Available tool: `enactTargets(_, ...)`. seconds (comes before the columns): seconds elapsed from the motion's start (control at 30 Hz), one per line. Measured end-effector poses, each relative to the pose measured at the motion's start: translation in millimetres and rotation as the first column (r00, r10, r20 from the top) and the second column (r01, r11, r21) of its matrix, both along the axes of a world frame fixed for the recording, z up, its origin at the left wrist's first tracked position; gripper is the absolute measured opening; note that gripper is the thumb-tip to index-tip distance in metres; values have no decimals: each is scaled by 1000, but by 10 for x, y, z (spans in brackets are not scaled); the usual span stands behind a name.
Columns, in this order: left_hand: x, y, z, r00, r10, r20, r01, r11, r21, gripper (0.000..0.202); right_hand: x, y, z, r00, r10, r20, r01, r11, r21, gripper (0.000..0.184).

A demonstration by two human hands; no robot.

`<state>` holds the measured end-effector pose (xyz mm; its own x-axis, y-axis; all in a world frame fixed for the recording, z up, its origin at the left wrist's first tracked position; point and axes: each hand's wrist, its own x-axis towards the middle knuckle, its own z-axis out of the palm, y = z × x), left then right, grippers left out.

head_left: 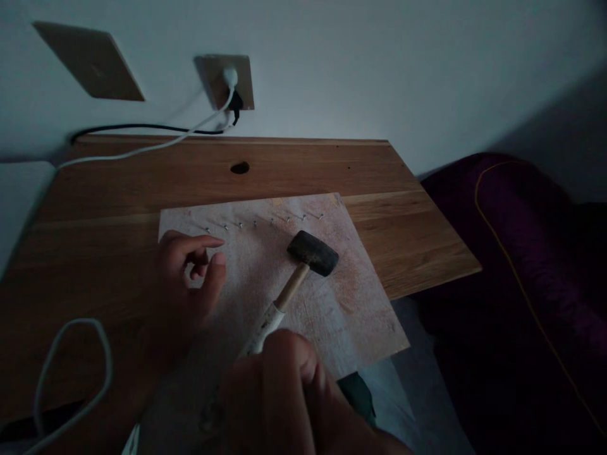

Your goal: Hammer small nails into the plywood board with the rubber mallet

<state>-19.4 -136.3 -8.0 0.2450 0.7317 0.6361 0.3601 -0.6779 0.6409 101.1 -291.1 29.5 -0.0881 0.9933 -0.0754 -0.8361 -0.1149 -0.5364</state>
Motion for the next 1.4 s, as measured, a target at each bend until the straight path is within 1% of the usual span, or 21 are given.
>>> enactTargets(0.03,-8,7,-6,1000,-2,-11,2,1000,23,17,15,90,84,995,8,-104,-4,999,39,41)
enactTargets(0.07,-14,11,-13,1000,-6,-17,7,999,42,18,31,163,157,963,3,-269,26,994,104,37)
enactTargets(0.13,-19,9,-23,1000,-10,-12,11,998,54,20,76,251,252,948,30,-317,-18,999,41,22)
enactTargets(0.2,-18,-1,-33,1000,3,-12,-3,1000,23,18,129,273,268,961,29,-276,-41,998,-39,15)
enactTargets(0.27,-17,-9,-47,999,28,-25,-28,999,-15,14,165,255,230,968,0,-251,-19,997,-75,14)
enactTargets(0.4,-20,-1,-90,1000,26,1,-26,1000,-16,13,164,213,146,951,-54,-303,41,998,-48,11)
enactTargets(0.63,-32,16,-137,1000,23,0,-23,1000,12,15,173,213,172,953,-86,-290,62,994,-89,14)
enactTargets(0.73,-26,1,-137,1000,13,12,-14,1000,14,18,198,210,116,977,-104,-188,88,992,-92,23)
enactTargets(0.83,-17,-22,-109,1000,12,-18,-13,1000,-5,16,321,178,14,982,-147,119,153,987,-41,46)
enactTargets(0.87,-15,-27,-89,1000,9,-26,-9,1000,-9,15,401,162,-11,947,-172,271,180,984,-3,54)
enactTargets(0.9,-15,-25,-64,999,1,-37,-1,1000,-10,15,502,146,-24,873,-209,440,210,977,48,56)
enactTargets(0.93,-17,-17,-33,999,-11,-53,11,1000,-5,16,621,134,-22,740,-266,617,249,961,116,50)
enactTargets(0.97,-24,-1,1,997,-24,-80,24,1000,3,16,754,127,-4,566,-301,767,269,947,173,38)
enactTargets(1.0,-34,24,38,992,-35,-121,36,999,9,17,893,129,27,399,-320,860,270,937,223,20)
enactTargets(1.03,-47,55,74,983,-45,-176,47,999,9,16,1030,140,66,273,-340,900,283,923,262,5)
enactTargets(1.07,-64,89,107,969,-55,-240,58,998,5,15,1157,159,108,207,-354,912,270,917,294,4)
enactTargets(1.17,-116,160,174,901,-89,-424,98,995,-1,14,1425,237,175,26,-349,937,195,921,337,28)
enactTargets(1.2,-133,157,180,875,-104,-473,118,993,1,16,1466,258,161,-49,-355,933,174,917,358,28)
enactTargets(1.3,-193,39,147,809,-153,-567,190,982,7,23,1484,269,5,-250,-364,897,88,914,395,6)
enactTargets(1.37,-268,-113,94,772,-186,-608,236,972,3,31,1463,218,-147,-375,-361,854,-3,921,388,21)
enactTargets(1.4,-321,-199,62,748,-196,-634,252,968,-2,36,1461,174,-220,-433,-363,825,-43,922,384,23)
